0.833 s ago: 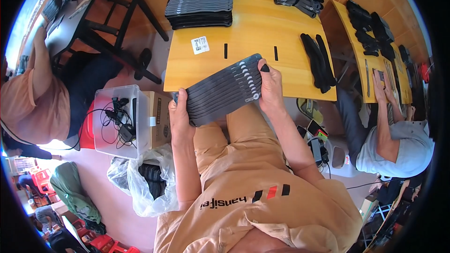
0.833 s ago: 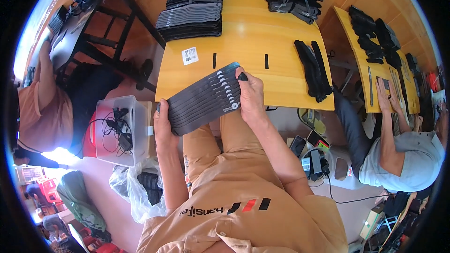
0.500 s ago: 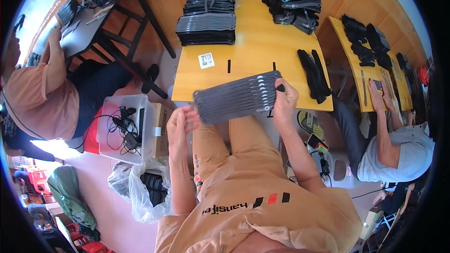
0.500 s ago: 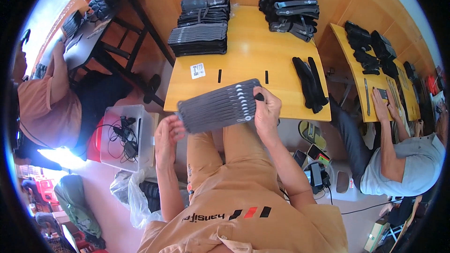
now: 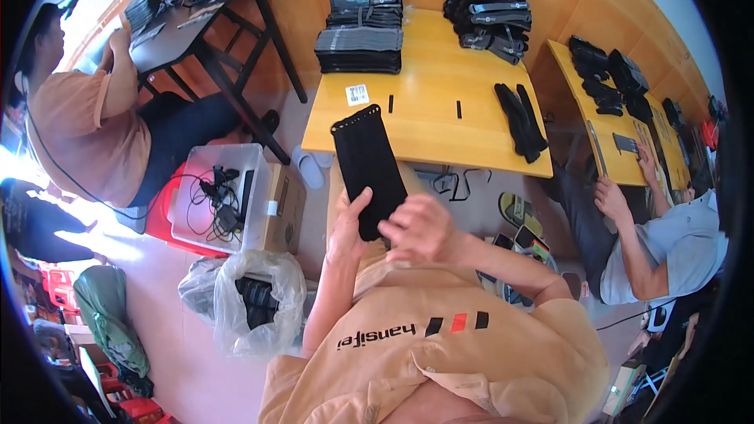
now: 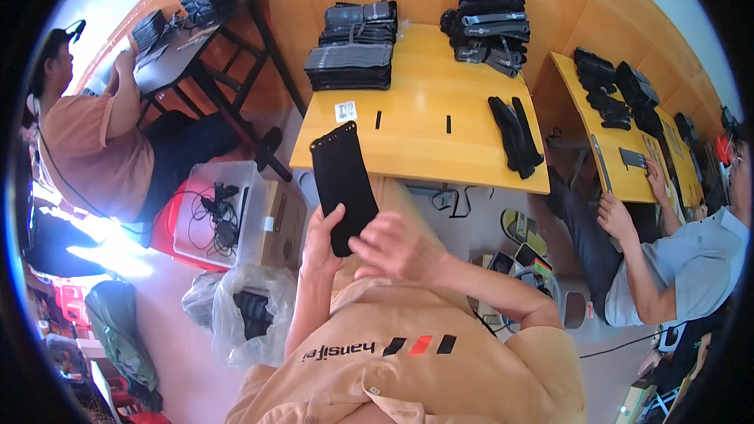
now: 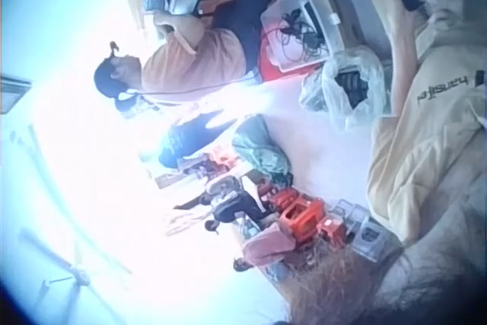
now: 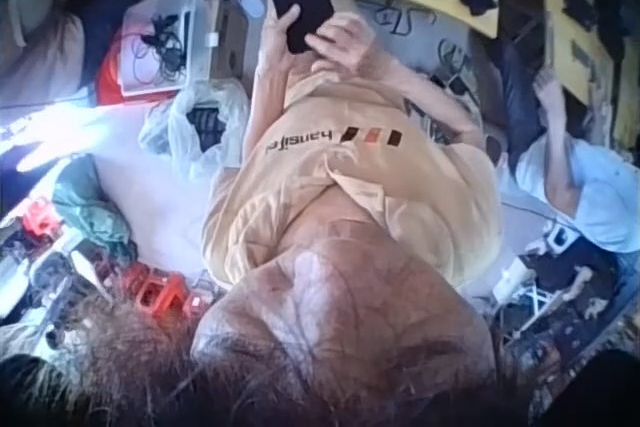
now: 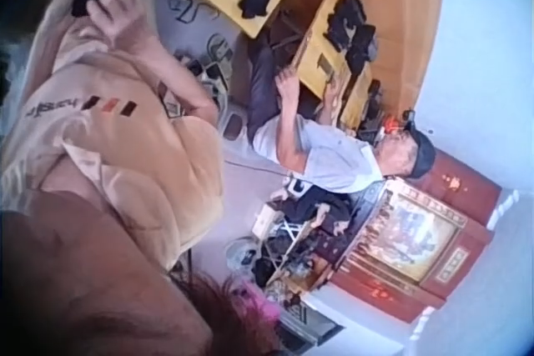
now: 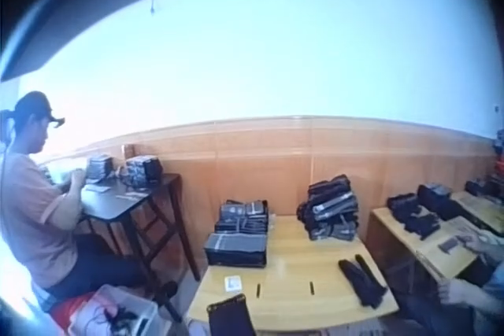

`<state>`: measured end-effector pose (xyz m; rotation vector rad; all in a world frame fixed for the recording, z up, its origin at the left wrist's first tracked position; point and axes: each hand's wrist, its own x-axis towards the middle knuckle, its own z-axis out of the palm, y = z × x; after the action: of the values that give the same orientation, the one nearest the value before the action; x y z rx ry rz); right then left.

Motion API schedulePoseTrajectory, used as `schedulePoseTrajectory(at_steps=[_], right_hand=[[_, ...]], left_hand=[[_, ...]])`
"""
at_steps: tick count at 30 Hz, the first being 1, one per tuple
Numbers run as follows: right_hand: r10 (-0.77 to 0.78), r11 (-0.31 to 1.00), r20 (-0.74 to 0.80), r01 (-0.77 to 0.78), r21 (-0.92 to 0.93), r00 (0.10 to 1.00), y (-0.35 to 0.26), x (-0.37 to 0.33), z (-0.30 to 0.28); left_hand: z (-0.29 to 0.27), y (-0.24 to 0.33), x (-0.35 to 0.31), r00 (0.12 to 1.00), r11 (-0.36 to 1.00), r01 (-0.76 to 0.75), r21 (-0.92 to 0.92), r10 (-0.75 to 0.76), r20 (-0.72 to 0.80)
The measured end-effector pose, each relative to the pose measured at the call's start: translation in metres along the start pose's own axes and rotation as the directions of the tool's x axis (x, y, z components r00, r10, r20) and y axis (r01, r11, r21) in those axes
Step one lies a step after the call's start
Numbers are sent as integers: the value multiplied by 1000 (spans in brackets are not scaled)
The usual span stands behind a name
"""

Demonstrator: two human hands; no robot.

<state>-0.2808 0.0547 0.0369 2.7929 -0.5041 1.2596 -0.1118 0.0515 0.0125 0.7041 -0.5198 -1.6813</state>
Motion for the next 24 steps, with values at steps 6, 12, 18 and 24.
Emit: schedulePoseTrajectory(at_steps=[6, 12, 18, 24], right_hand=[[770, 569, 36, -712, 412, 637, 19, -2, -19], [733, -55, 553, -775, 630, 397, 10, -6, -9], [729, 180, 492, -827, 532, 475, 49, -18, -24], [867, 51, 345, -753, 656, 359, 88, -2, -39]], left_hand=[[6, -10, -13, 989, 987, -140, 80, 143, -41], [13, -21, -13, 968, 969, -248, 20, 248, -40], [8, 26, 16, 951, 951, -307, -33, 305, -43], [-4, 66, 72, 968, 943, -198, 267, 231, -100]])
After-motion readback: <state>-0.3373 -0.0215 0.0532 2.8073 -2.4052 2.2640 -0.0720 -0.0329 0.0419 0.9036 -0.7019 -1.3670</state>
